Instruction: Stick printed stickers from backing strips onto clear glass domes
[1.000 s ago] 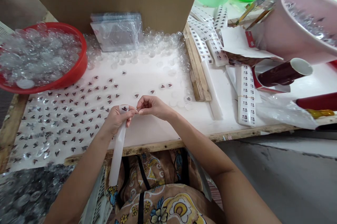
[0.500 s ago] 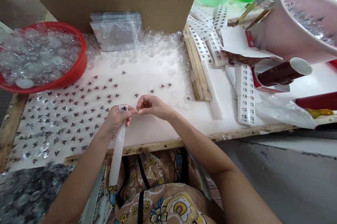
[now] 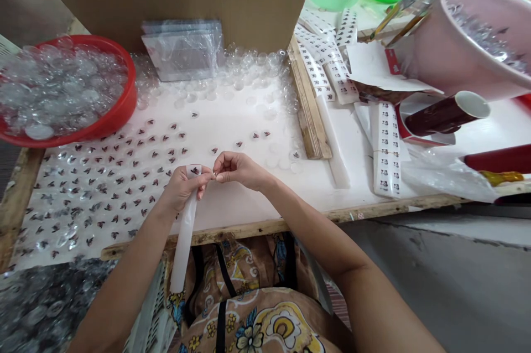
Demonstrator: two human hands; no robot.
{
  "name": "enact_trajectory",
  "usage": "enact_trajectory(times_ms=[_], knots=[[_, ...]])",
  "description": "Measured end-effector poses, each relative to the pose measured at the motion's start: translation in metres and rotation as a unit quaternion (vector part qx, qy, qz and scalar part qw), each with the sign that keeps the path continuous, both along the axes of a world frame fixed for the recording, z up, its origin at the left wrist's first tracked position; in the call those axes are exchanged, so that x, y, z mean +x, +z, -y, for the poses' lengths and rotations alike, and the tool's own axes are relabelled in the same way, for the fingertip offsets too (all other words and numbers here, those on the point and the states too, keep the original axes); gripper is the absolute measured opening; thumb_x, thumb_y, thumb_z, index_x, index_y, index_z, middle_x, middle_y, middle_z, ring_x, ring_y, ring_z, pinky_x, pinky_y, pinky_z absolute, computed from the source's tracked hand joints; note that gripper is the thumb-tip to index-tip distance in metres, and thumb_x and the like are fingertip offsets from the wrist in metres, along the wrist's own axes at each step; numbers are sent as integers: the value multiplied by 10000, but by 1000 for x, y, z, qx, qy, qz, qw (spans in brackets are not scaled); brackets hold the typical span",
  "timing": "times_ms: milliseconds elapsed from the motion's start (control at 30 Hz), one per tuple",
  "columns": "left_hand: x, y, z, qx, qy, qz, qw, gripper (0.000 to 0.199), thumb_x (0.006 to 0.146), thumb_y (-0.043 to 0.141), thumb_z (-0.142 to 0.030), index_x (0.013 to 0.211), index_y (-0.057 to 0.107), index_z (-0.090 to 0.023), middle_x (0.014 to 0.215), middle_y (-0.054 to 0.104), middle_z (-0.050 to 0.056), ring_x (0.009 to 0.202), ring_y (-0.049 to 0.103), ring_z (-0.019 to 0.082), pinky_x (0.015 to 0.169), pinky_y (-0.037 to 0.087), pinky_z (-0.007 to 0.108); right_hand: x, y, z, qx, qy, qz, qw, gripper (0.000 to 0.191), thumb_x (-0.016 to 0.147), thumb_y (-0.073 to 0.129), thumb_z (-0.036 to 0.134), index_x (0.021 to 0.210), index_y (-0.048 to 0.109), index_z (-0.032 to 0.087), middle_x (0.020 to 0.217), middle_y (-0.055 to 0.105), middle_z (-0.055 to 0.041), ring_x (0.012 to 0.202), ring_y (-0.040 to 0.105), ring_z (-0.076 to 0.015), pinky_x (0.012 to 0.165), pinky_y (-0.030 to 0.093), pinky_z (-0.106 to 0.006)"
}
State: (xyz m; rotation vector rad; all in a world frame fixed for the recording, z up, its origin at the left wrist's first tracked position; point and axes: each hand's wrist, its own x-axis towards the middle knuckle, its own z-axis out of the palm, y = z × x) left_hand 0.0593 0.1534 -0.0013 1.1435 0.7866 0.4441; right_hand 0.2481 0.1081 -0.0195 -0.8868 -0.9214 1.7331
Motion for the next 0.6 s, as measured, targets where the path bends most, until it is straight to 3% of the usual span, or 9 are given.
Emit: enact_trajectory(times_ms=[167,300,400,500,567,600], knots=[[0,-2,-2,-12,19,28,999,184,758,728,-331,744,702,-149,463,529,-46,367,453,63,411,317,198,-9,1,0,-46,4,-66,997,374,610,886,336,801,605,179,675,617,50,603,544,-65,600,445,-206],[-3,-5,-9,-31,116,52,991,200,739,748,-341,747,694,-149,465,494,-54,385,452,62,413,322,194,-7,6,-1,-56,-37,-54,996,400,609,864,395,809,576,205,705,579,54,621,534,-73,592,439,-211],[-9,-4,-14,-63,198,84,975,249,722,762,-372,824,704,-152,510,492,-60,397,438,53,410,328,187,-2,6,0,-44,-84,105,990,302,698,784,392,847,596,209,750,585,28,646,551,-96,634,463,-248],[-11,2,-13,-71,240,93,964,330,751,725,-443,878,715,-139,548,497,-50,415,447,57,411,338,191,4,9,5,8,-124,363,923,263,724,748,267,967,662,215,970,626,-32,662,569,-102,703,475,-295],[-7,9,-7,-60,267,96,957,370,784,673,-493,870,722,-137,555,502,-39,431,467,69,428,364,202,3,16,11,44,-146,446,882,315,748,723,231,1058,670,239,1103,610,-55,685,585,-104,743,476,-311],[-2,13,-3,-47,288,97,952,382,799,649,-510,848,725,-139,561,512,-31,452,492,79,455,396,210,1,21,14,56,-151,449,879,308,771,703,240,1077,666,241,1112,613,-58,694,592,-107,749,478,-311]])
